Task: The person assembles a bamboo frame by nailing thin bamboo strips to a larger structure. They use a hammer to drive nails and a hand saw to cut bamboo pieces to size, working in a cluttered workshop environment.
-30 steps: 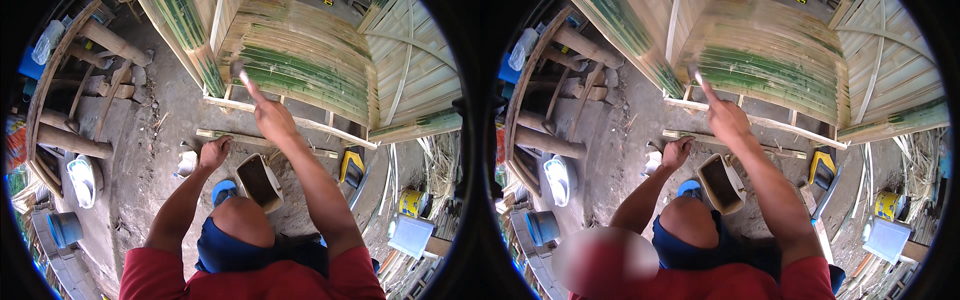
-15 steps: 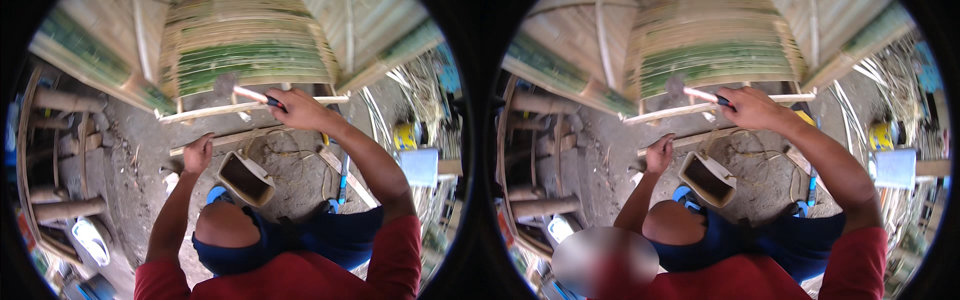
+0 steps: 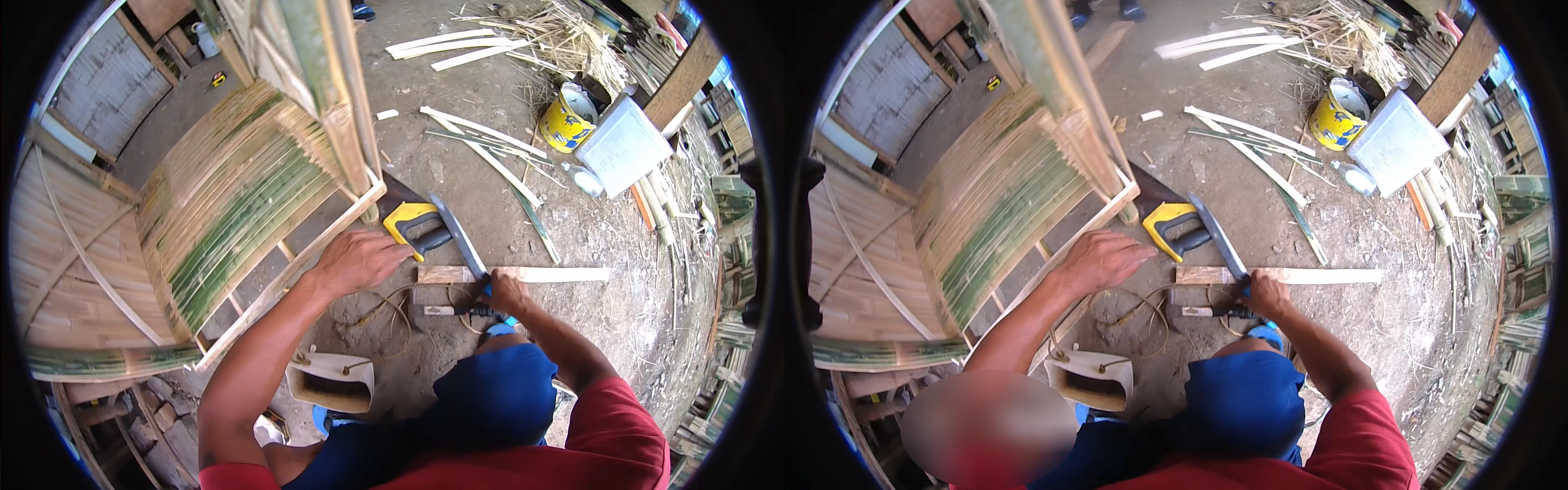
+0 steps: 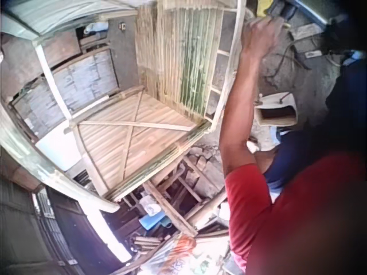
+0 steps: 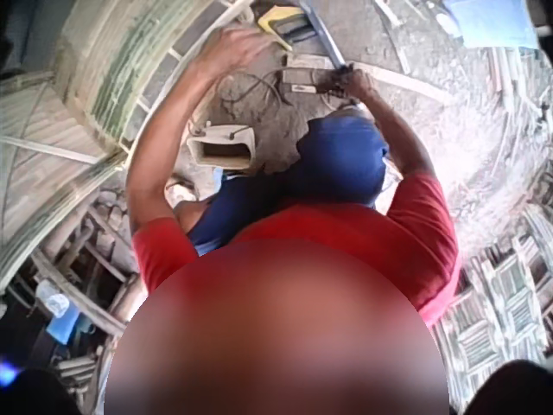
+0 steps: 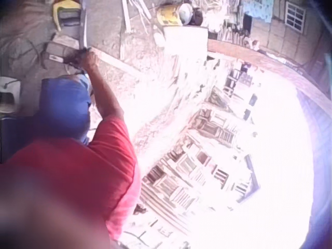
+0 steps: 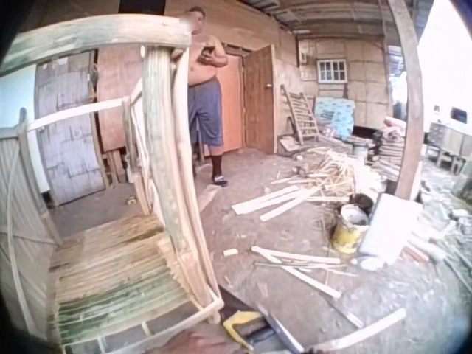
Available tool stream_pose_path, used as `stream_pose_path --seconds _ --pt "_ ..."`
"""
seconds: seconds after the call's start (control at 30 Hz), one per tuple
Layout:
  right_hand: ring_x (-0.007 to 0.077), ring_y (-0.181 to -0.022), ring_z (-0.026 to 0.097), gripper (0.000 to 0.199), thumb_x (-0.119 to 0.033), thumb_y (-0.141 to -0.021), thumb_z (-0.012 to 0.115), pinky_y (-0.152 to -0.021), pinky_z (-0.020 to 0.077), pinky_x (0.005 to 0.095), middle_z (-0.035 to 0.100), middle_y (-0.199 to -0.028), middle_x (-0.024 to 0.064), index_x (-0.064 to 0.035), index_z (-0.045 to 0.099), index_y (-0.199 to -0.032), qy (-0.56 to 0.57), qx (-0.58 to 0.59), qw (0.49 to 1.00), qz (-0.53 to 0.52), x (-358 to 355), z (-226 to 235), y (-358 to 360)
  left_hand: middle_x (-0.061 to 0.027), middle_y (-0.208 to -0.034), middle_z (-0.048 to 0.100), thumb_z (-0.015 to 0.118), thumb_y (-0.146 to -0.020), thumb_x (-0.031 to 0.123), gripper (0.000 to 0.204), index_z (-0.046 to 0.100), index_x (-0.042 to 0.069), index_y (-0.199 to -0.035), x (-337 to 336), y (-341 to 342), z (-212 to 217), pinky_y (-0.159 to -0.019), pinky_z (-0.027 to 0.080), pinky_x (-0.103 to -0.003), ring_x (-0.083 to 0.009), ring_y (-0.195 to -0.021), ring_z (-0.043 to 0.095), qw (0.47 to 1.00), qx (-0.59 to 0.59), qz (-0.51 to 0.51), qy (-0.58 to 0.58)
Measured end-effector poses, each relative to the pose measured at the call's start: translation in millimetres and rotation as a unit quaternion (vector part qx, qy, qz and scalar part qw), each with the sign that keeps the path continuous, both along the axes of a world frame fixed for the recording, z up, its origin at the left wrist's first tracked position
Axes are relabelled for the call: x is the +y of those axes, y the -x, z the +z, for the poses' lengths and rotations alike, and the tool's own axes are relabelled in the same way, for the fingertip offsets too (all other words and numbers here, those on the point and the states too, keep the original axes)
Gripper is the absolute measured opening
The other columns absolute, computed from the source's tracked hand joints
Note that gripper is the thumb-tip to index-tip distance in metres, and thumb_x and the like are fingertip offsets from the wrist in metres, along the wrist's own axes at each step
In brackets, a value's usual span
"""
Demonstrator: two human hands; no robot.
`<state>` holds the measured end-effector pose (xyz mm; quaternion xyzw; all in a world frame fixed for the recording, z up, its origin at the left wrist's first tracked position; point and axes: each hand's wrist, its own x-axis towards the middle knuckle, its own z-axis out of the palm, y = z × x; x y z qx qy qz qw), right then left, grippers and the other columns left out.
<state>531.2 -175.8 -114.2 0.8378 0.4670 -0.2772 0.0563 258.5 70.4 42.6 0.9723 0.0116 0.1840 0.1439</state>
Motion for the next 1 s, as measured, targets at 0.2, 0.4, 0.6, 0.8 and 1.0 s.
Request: stream_pose_path --seconds 0.2,0.4,0.6,0.8,1.0 --pt "0.0451 -0.101 0.070 0.054 -0.043 -0.089 0.071 -0.088 0.0551 0.0526 0.072 -0.106 0.0257 -0.0031 0.055 -0.123 -0.004 0.091 0.989 -0.112 -19 -9 -11 -0.0070 -0.082 0.071 0.073 -0.079 0.005 0.033 0.073 0.012 -0.111 34 -72 13 -0.068 0.056 -0.040 -0.0278 -0.072 0.069 0.997 -0.012 0.081 0.016" --pt "0.0467 -0.090 0.068 0.042 -0.038 -0.096 0.070 -0.076 0.0505 0.0516 0.066 -0.088 0.0249 -0.0041 0.052 -0.114 -0.282 0.319 0.904 -0.035 52 8 -68 -0.0017 -0.080 0.068 0.071 -0.083 0.008 0.025 0.074 0.014 -0.107 69 -81 7 -0.076 0.055 -0.035 -0.0184 -0.076 0.068 0.993 0.031 0.047 -0.102" --pt "0.0459 -0.083 0.069 0.053 -0.032 -0.088 0.079 -0.072 0.0538 0.0510 0.068 -0.087 0.0225 -0.0041 0.052 -0.123 -0.233 0.239 0.939 -0.084 140 37 -115 0.0083 -0.091 0.069 0.070 -0.091 0.018 0.019 0.074 0.026 -0.108 46 -100 127 -0.111 0.044 -0.043 -0.0099 -0.103 0.069 0.964 -0.064 0.094 -0.240" --pt "0.0468 -0.087 0.067 0.060 -0.018 -0.090 0.066 -0.078 0.0520 0.0513 0.067 -0.094 0.0284 -0.0025 0.045 -0.143 -0.329 0.196 0.923 0.025 276 111 -154 0.0166 -0.086 0.066 0.067 -0.095 0.030 0.019 0.073 0.040 -0.110 85 -109 228 -0.119 0.021 -0.043 -0.0026 -0.097 0.062 0.795 -0.044 0.287 -0.532" --pt "0.0509 -0.085 0.065 0.051 -0.007 -0.095 0.054 -0.074 0.0530 0.0542 0.067 -0.096 0.0300 -0.0039 0.041 -0.144 -0.486 0.274 0.826 0.080 431 208 -112 0.0159 -0.079 0.058 0.060 -0.091 0.034 0.022 0.072 0.040 -0.110 85 -110 233 -0.113 0.019 -0.042 -0.0012 -0.088 0.058 0.793 -0.033 0.278 -0.541"
